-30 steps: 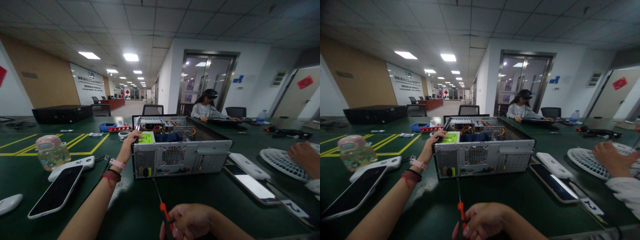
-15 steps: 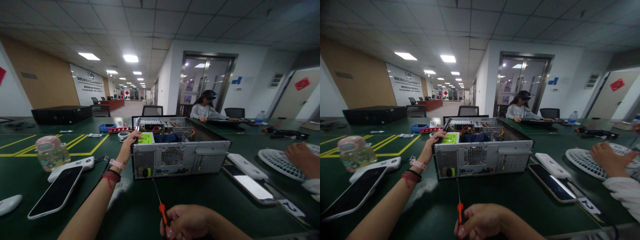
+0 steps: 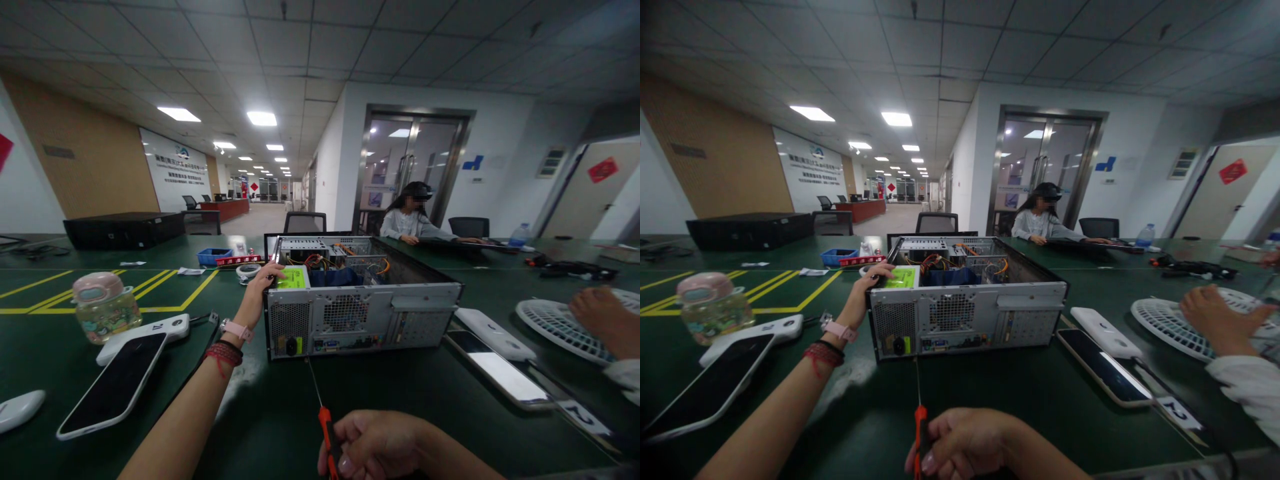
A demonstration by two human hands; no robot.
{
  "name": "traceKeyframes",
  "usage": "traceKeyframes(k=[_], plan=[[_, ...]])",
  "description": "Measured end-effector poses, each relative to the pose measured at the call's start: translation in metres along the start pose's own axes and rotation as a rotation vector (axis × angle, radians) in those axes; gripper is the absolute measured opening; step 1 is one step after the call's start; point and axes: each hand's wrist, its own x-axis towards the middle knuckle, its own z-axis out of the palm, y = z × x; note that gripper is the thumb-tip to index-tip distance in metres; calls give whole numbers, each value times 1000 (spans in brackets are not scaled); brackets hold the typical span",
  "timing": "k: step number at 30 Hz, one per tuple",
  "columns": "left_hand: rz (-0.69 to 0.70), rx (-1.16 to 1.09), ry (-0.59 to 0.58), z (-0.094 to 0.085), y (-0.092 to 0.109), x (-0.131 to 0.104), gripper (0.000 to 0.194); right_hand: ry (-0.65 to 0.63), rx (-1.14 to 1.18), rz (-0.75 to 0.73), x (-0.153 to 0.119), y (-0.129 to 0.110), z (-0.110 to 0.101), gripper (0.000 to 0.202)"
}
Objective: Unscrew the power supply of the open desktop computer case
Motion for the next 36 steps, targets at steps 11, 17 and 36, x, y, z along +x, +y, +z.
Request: traceKeyframes(k=[11,17,36], plan=[[-12,20,-8,0,-1,0,30,76,24,-50,-1,5,1,54],[-6,42,-6,1,3,0,32,-57,25,-68,1,5,-8,48],[-18,41,-10,0,1,0,30,67,24,-34,-1,2,4,49]])
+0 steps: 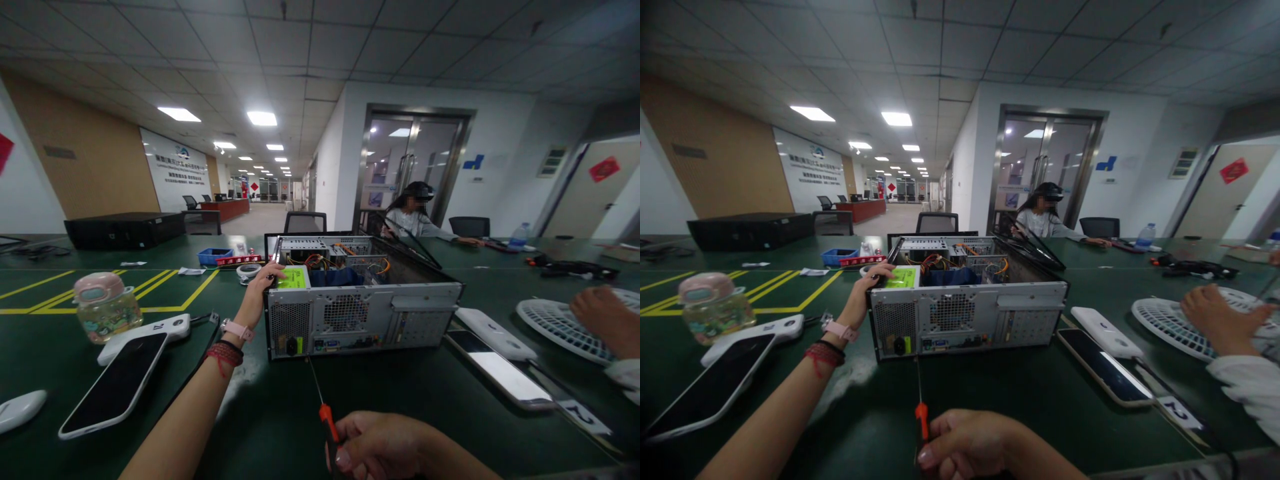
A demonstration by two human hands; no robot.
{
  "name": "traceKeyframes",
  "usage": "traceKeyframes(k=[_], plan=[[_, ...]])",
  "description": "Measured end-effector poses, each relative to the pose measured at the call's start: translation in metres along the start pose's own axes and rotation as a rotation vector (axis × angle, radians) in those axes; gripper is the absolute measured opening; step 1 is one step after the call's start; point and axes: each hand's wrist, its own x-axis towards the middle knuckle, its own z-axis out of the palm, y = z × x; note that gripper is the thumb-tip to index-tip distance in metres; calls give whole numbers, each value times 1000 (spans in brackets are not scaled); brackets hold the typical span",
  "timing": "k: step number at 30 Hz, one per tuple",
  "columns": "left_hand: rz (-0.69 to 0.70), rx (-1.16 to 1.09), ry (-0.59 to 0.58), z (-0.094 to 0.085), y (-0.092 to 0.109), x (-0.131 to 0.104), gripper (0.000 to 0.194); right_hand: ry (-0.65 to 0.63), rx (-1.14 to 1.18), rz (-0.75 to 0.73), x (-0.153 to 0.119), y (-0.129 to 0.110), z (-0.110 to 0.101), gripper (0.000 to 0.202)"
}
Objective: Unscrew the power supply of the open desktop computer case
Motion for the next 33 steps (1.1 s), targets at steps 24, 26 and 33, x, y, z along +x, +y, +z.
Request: traceKeyframes(k=[24,26,33], plan=[[24,-24,-7,-1,-5,0,31,-198,52,-70,-2,2,-13,60],[26,-23,-9,-1,-5,-1,32,-193,50,-78,-4,3,-12,61],[30,-76,-3,0,-4,-1,31,-204,74,-132,-3,9,-14,49]])
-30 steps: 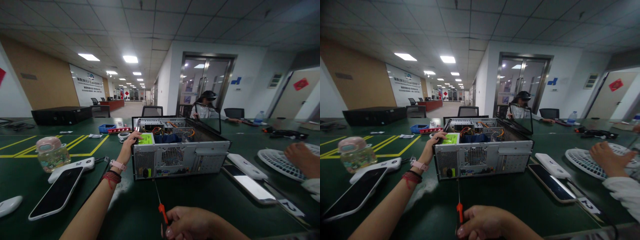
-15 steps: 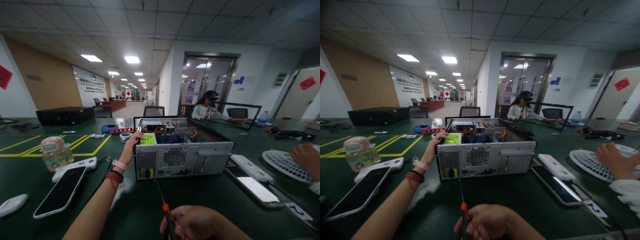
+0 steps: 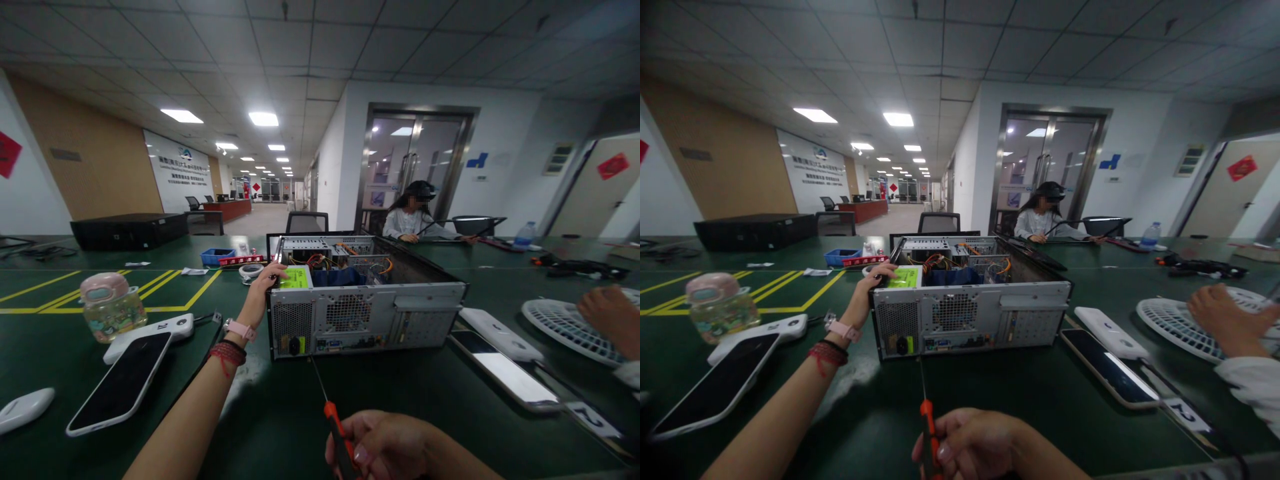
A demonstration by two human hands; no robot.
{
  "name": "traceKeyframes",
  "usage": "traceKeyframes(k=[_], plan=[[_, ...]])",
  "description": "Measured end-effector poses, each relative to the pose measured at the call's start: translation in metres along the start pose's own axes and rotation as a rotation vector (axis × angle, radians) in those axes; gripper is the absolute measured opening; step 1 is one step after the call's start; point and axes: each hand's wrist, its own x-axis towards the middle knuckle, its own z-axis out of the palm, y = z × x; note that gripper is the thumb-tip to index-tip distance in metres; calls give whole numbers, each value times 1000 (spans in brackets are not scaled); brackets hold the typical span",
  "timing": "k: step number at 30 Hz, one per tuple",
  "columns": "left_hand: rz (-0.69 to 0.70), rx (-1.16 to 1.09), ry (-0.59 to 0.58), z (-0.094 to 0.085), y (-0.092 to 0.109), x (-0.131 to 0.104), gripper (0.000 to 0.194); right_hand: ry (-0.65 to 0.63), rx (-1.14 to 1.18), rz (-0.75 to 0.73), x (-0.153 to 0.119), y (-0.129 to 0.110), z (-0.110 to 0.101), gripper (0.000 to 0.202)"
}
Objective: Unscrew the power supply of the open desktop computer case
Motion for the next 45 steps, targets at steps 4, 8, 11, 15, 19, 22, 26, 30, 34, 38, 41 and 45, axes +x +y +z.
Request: traceKeyframes(k=[4,8,11,15,19,22,26,30,34,38,41,45], plan=[[2,-9,15,0,-3,1,30,-1,25,-29,1,1,-1,45],[13,1,1,0,-4,1,30,-2,10,-40,2,0,0,48],[17,7,10,0,-4,1,30,-18,2,-32,3,2,-3,45],[6,31,14,0,-3,2,32,-80,-14,-29,4,6,-12,47],[12,27,6,1,-4,2,32,-88,-24,-56,5,6,-14,46],[13,19,2,1,-4,1,30,-107,-45,-66,5,3,-11,46],[-1,26,-3,0,-2,0,30,-104,-55,-62,3,-1,-6,42],[0,18,7,1,-1,1,30,-65,-25,-25,2,-1,-5,48],[11,19,6,1,-2,2,29,-22,-31,18,3,-1,-3,57],[-4,28,1,0,-1,1,30,-46,-51,-30,4,1,-4,54],[-14,34,-1,0,1,0,30,-69,-48,-86,5,3,-6,51],[-20,40,1,1,4,1,30,-41,-36,-85,4,2,-4,52]])
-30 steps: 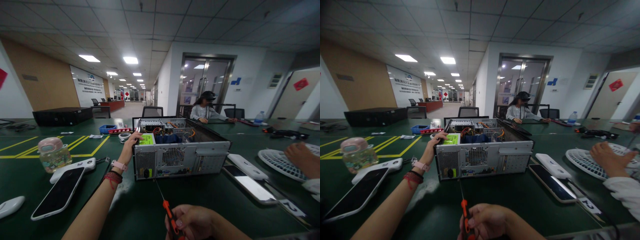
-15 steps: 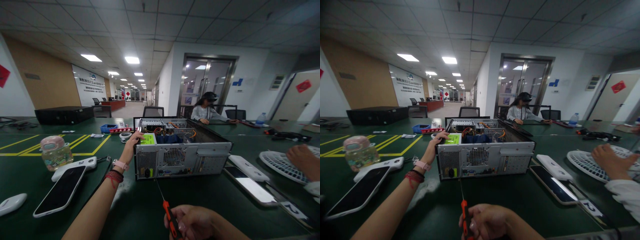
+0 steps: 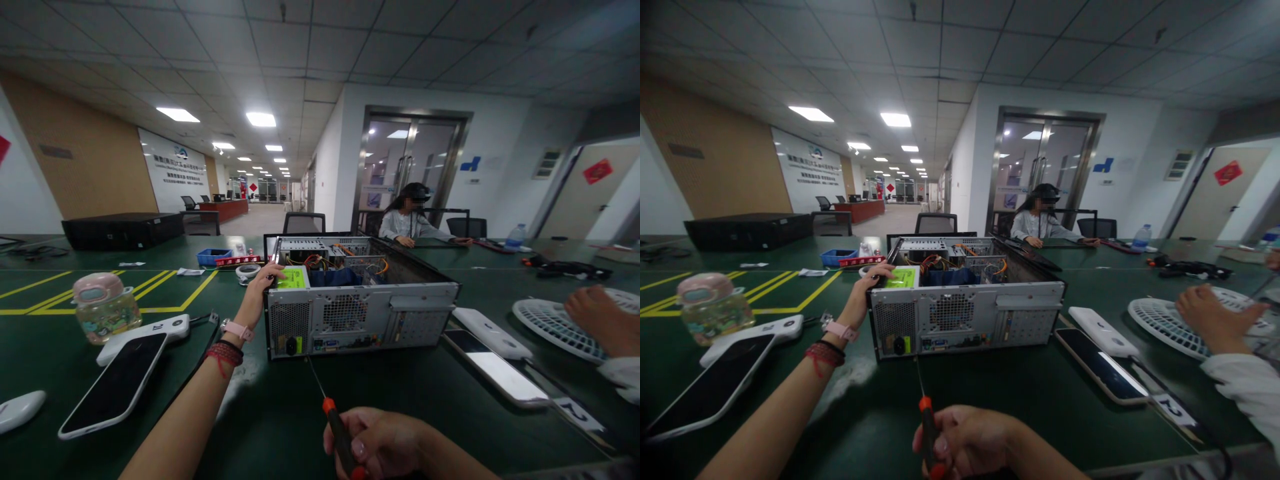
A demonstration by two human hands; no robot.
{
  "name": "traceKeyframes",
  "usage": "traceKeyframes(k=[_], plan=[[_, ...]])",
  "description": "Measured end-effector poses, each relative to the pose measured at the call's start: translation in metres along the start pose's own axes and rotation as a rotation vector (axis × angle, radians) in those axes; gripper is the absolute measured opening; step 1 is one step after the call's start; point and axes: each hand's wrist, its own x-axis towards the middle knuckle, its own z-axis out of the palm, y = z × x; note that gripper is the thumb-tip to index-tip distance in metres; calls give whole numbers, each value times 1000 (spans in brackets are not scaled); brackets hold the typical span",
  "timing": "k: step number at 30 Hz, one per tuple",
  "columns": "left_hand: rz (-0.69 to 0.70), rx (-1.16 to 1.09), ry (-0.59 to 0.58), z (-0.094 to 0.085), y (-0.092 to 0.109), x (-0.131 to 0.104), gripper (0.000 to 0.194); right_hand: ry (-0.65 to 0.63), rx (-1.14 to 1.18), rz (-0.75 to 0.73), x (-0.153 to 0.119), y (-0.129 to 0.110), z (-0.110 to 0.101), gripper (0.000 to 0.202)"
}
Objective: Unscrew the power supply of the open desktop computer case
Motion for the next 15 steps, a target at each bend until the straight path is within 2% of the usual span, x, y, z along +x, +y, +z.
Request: traceKeyframes(k=[10,15], plan=[[9,16,0,-1,-5,1,31,-17,1,64,3,6,-9,49],[8,11,-10,-3,-9,2,32,5,19,108,-1,1,-4,54]])
